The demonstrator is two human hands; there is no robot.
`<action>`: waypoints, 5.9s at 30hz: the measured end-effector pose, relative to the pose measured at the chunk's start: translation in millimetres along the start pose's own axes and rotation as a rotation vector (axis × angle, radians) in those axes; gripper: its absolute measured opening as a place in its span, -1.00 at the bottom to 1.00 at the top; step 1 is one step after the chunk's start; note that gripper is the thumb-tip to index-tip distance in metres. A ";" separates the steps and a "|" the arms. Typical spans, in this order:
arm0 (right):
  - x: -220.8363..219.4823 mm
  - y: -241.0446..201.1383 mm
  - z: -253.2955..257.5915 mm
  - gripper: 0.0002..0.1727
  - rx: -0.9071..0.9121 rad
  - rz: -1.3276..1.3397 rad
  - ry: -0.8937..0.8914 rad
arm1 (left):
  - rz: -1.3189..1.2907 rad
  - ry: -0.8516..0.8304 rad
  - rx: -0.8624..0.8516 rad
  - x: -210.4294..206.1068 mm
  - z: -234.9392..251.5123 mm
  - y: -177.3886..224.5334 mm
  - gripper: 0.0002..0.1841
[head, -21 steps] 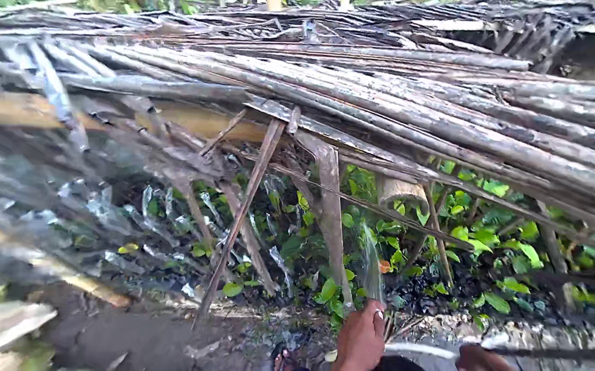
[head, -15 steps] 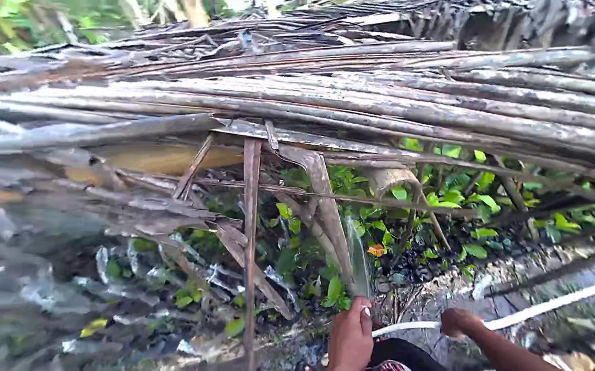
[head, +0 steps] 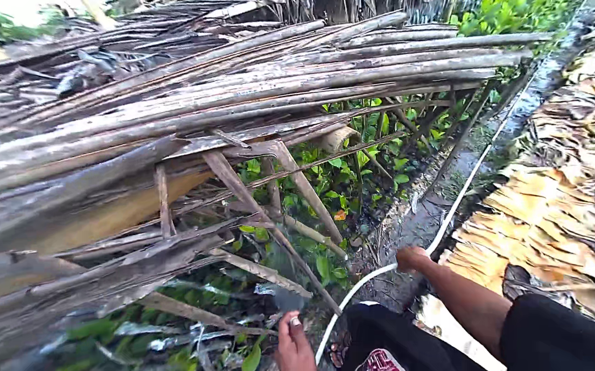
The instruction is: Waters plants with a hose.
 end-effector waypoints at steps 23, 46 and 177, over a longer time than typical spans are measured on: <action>20.3 -66.8 28.0 -0.41 0.155 -0.244 -0.079 | 0.108 0.242 0.170 16.3 45.3 -16.6 -0.64; -53.0 -155.1 -69.6 -0.44 0.125 -0.315 -0.087 | 0.085 -0.046 0.065 141.6 52.4 -87.4 -0.65; -219.7 -255.7 -196.6 -0.36 0.008 0.091 -0.213 | 0.454 -1.058 0.065 229.7 -16.8 -163.4 -0.66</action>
Point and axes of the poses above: each hand's wrist, its own z-axis towards the middle knuckle, its own x-axis out of the back of the hand, y = z × x, the point moved 3 cm from there along z, towards the middle knuckle, and after that the axes turned 9 degrees about -x, right-handed, at the moved point
